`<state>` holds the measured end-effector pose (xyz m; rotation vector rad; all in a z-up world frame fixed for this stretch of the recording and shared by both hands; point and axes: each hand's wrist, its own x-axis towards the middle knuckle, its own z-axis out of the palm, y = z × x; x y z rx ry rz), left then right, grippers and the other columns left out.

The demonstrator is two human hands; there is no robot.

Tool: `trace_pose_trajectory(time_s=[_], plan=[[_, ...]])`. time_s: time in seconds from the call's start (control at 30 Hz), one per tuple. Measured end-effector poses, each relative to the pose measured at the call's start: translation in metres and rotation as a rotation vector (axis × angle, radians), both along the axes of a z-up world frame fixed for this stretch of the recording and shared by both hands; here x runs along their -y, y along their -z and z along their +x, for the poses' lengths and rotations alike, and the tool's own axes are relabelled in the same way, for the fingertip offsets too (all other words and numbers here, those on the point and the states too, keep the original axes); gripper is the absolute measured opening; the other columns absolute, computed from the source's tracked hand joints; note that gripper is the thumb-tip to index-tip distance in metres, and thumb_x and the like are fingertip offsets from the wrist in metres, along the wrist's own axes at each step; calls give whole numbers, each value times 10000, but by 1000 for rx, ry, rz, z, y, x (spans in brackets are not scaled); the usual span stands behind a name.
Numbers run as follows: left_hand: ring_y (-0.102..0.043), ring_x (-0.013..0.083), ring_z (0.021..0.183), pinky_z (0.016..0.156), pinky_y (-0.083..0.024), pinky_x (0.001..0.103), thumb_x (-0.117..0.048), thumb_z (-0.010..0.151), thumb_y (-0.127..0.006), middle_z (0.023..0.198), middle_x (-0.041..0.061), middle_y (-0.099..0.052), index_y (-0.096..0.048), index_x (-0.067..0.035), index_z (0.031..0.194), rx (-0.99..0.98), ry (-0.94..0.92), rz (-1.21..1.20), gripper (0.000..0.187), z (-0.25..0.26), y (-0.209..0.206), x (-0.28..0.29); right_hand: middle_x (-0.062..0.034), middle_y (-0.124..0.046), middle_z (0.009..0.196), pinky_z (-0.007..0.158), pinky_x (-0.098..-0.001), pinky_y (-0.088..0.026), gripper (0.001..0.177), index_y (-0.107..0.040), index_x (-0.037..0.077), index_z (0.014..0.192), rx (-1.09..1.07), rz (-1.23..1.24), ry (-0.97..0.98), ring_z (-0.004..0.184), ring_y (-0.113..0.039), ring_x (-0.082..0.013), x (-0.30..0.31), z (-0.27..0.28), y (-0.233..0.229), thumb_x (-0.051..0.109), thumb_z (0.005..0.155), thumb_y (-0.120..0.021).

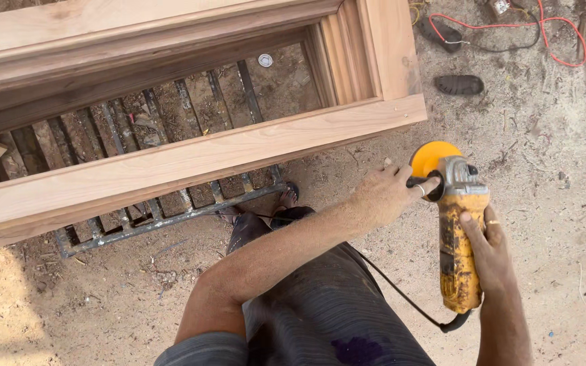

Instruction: The person sands the surfaces of a wooden window frame using a power sander, moving the tool along the inner and outer edges of the frame.

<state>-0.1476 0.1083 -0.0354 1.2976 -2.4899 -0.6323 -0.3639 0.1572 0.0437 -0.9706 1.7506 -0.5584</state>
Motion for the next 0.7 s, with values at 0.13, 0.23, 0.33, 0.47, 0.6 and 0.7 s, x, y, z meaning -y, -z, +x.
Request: trace_pose_trajectory(time_s=[0.13,0.23,0.33,0.47,0.6,0.7], plan=[[-689,316,1000,844,-587,468,-247,944,-625,1095,156,-605,-492,-357,1493,-15,80,-29,576,-10,-4,-11,-57,-674,1027,625,-286,-546,480,-546,100,1419,46,-27,134,784,-639,-106,-36,0,1,347,1014,-618],[-688,314,1013,887,-587,464,-260,933,-639,1097,143,-605,-500,-380,1483,12,62,-106,580,5,-11,-6,-57,-674,994,596,-282,-530,491,-552,111,1440,61,-54,168,743,-626,-105,-38,12,6,365,1023,-608],[-670,305,1035,843,-584,453,-213,921,-630,1117,141,-584,-471,-385,1504,63,39,-25,629,25,-18,7,-50,-675,997,613,-258,-535,511,-547,89,1463,86,-143,58,754,-626,-83,-15,28,7,379,1044,-590],[-651,286,1083,846,-576,462,-199,988,-588,1091,129,-565,-453,-393,1521,74,-41,4,583,62,-15,34,-52,-697,969,586,-277,-556,608,-415,161,1566,8,-96,-21,702,-629,-103,37,53,13,376,1015,-559],[-656,285,1066,909,-543,481,-195,967,-566,1079,125,-574,-466,-434,1503,124,-132,-82,595,91,-5,71,-42,-693,1003,599,-265,-550,634,-400,147,1604,57,-197,-126,725,-629,-81,86,77,22,357,1027,-560],[-657,302,1086,971,-511,487,-202,986,-533,1083,123,-586,-481,-446,1501,127,-176,-122,572,107,1,103,-53,-693,1033,615,-272,-550,626,-405,142,1603,81,-227,-163,744,-638,-79,125,91,32,351,1034,-564]])
